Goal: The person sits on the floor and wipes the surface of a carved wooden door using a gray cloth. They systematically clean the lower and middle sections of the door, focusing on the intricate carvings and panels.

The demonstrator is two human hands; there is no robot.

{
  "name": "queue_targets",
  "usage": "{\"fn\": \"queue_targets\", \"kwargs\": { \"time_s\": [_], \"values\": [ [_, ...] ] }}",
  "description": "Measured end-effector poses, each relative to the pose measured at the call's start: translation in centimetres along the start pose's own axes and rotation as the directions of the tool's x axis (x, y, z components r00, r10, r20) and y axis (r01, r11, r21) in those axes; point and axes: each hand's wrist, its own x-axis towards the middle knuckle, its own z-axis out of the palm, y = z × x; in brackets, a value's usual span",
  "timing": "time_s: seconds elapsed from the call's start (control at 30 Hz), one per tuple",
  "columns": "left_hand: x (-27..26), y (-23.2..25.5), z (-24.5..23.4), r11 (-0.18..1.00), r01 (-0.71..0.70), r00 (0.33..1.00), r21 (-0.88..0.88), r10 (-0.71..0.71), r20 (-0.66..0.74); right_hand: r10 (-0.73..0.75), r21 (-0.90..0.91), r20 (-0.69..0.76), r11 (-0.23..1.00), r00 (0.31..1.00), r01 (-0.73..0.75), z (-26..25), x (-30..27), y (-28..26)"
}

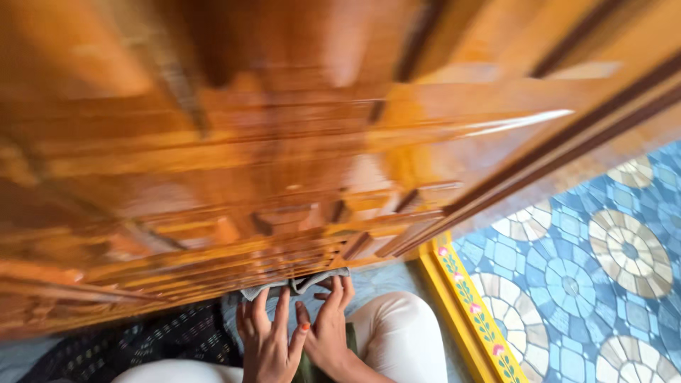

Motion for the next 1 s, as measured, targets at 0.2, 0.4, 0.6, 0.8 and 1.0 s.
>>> {"fn": "queue_targets", "kwargs": {
  "time_s": [0.2, 0.4, 0.6, 0.8, 1.0],
  "values": [
    [1.3, 3.5, -0.2, 0.998, -0.001, 0.940, -0.058, 0.021, 0.340, 0.049, 0.019, -0.217, 0.999, 0.975, -0.046, -2.2, 1.9, 2.1],
    [2.2, 6.2, -0.9, 0.996, 0.010, 0.962, -0.094, 0.017, 0.274, 0.136, 0.206, -0.242, 0.975, 0.961, -0.086, -3.2, 3.0, 2.4],
    [2.1, 8.8, 2.9, 0.988, 0.155, 0.942, 0.000, -0.148, 0.303, 0.261, 0.271, -0.342, 0.947, 0.903, -0.172, -4.8, 4.4, 3.6],
    [1.5, 9.3, 4.5, 0.983, 0.166, 0.969, 0.085, -0.178, 0.171, 0.302, 0.351, -0.323, 0.918, 0.897, -0.183, -5.2, 4.1, 2.3],
    [0.8, 5.4, 4.4, 0.925, 0.367, 0.884, -0.095, -0.379, -0.272, 0.022, 0.192, -0.090, 0.981, 0.996, -0.004, -4.0, 1.6, -0.2]
  ]
}}
